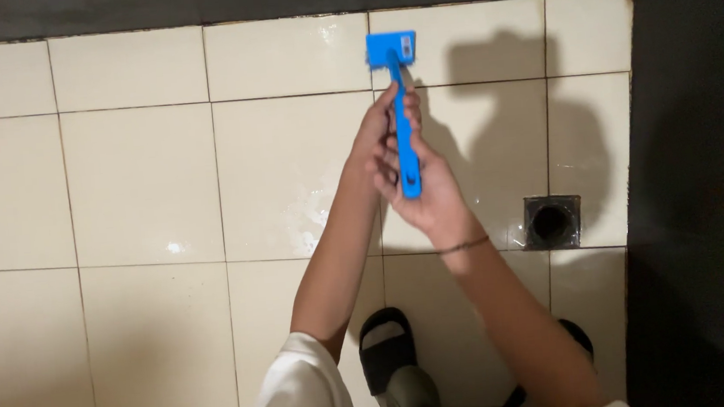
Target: The person uses a blue scrub brush to clean the grout lines and surface of a tiled floor. They scrub back and forth along the black border and between the white tiles, focusing on the area around a floor drain.
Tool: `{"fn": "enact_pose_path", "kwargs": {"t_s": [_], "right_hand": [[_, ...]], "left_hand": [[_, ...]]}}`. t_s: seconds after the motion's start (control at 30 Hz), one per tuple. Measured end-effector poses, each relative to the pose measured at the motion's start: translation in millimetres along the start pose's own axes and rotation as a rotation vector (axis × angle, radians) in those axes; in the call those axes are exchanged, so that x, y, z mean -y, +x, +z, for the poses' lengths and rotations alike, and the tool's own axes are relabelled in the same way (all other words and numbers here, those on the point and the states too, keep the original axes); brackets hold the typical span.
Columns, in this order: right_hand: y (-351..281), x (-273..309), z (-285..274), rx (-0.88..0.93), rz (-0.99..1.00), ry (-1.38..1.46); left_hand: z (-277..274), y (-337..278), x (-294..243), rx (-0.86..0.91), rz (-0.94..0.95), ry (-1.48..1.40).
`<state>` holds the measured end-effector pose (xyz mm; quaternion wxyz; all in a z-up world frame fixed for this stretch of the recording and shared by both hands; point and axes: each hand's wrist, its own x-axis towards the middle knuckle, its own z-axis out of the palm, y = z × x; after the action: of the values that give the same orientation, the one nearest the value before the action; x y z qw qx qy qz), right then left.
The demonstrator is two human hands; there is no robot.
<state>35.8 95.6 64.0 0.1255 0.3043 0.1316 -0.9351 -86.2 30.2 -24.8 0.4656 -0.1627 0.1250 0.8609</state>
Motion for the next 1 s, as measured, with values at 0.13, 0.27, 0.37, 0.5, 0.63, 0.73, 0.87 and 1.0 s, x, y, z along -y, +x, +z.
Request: {"fn": "enact_pose_path", "kwargs": {"t_s": [0.13,0.27,0.37,0.5,0.63,0.73,0.87,1.0], "right_hand": [[35,24,4,0.005,-0.010,0.009],[41,33,10,-0.010,-0.041,0.010],[26,22,6,-0.026,-0.035,0.005],[-12,-13,-28,0.083,0.021,0.073],[-63,-45,-26,0.004,0.032,0.103],[-67,-51,-26,-0.075,0.066,0.087],[-39,-32,-16,-0.042,0.064,0.082],[7,-8,-13,-0.010,0.004,0.043]], "left_hand": [[18,28,-22,-0.004,0.058,0.057],[19,42,-26,0.022,0.080,0.076],[15,26,-14,-0.009,0.071,0.056],[-11,-19,19,-0.033,-0.003,0.055],[4,-76,49,-0.154,0.050,0.058],[-2,-82,53,-0.126,0.039,0.057],[-9,-47,32,-0.054,0.040,0.030],[-14,5,-1,0.008,-0.005,0.018]]}}
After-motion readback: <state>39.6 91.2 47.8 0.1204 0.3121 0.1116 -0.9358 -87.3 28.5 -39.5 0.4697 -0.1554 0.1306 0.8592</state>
